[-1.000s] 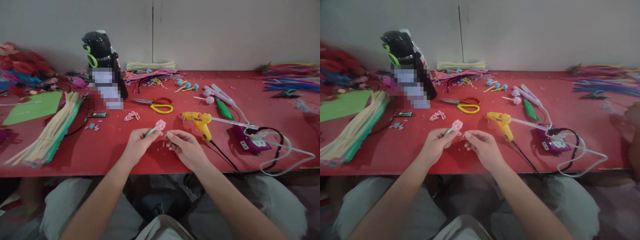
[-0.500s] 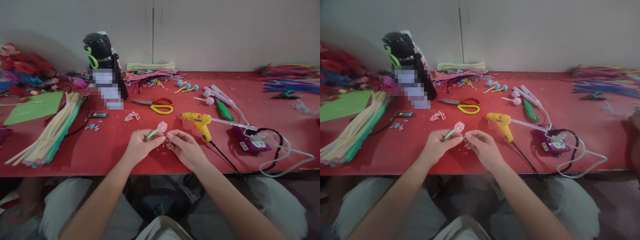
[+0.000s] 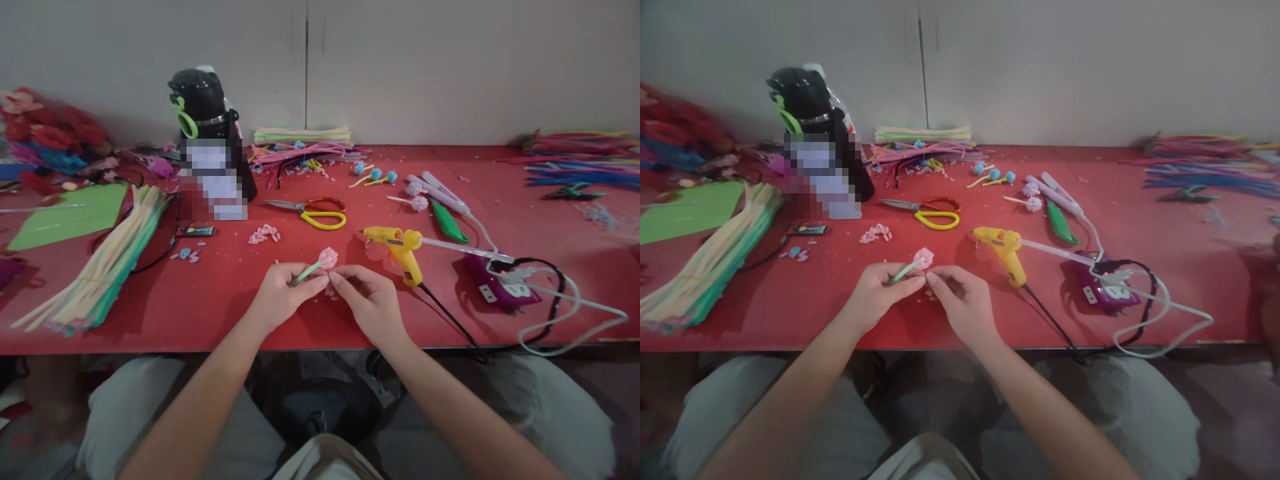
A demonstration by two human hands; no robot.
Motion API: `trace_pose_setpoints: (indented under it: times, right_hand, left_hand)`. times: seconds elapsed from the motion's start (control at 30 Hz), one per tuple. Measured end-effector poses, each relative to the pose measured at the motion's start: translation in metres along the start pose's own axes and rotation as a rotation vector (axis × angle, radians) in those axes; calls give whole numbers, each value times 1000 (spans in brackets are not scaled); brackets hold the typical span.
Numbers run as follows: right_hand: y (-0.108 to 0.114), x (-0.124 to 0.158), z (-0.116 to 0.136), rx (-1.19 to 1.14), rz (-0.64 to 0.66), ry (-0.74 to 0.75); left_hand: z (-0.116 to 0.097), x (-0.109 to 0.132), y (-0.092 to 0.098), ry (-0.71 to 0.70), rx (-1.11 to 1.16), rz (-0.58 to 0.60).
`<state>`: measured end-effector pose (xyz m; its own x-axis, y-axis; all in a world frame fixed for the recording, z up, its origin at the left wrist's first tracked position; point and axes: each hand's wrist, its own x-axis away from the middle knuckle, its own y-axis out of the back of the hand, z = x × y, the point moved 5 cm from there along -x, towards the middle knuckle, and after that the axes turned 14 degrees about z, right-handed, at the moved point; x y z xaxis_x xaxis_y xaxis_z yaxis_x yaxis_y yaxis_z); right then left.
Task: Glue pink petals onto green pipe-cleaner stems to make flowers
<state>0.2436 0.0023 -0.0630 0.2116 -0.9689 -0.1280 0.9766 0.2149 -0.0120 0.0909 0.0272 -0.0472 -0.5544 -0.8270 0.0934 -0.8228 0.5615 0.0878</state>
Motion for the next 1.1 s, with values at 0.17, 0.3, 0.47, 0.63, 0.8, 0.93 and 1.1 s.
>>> trace_pose_setpoints:
  times: [0.17, 0.3, 0.47, 0.63, 0.8, 0.93, 1.1]
  right_hand:
    - [-1, 4, 9, 207, 3, 133]
    - [-2, 5, 14, 375, 64, 234]
    - [0, 4, 18, 385, 93, 264]
    - [3, 5, 16, 278, 48, 170]
    - [8, 3, 11, 143, -5, 100]
    - [7, -1, 5, 17, 63, 24]
    - [8, -3, -5, -120, 132, -75]
  left_hand:
    - [1, -1, 0, -5, 2, -1]
    - [5, -1, 3, 34, -8, -26]
    - [7, -2, 2, 17, 25, 20]
    - [4, -2, 2, -4, 6, 8]
    - [1, 0, 3, -15, -68, -32]
    - [2, 0, 4, -30, -145, -64]
    - [-2, -1, 4, -44, -183, -55]
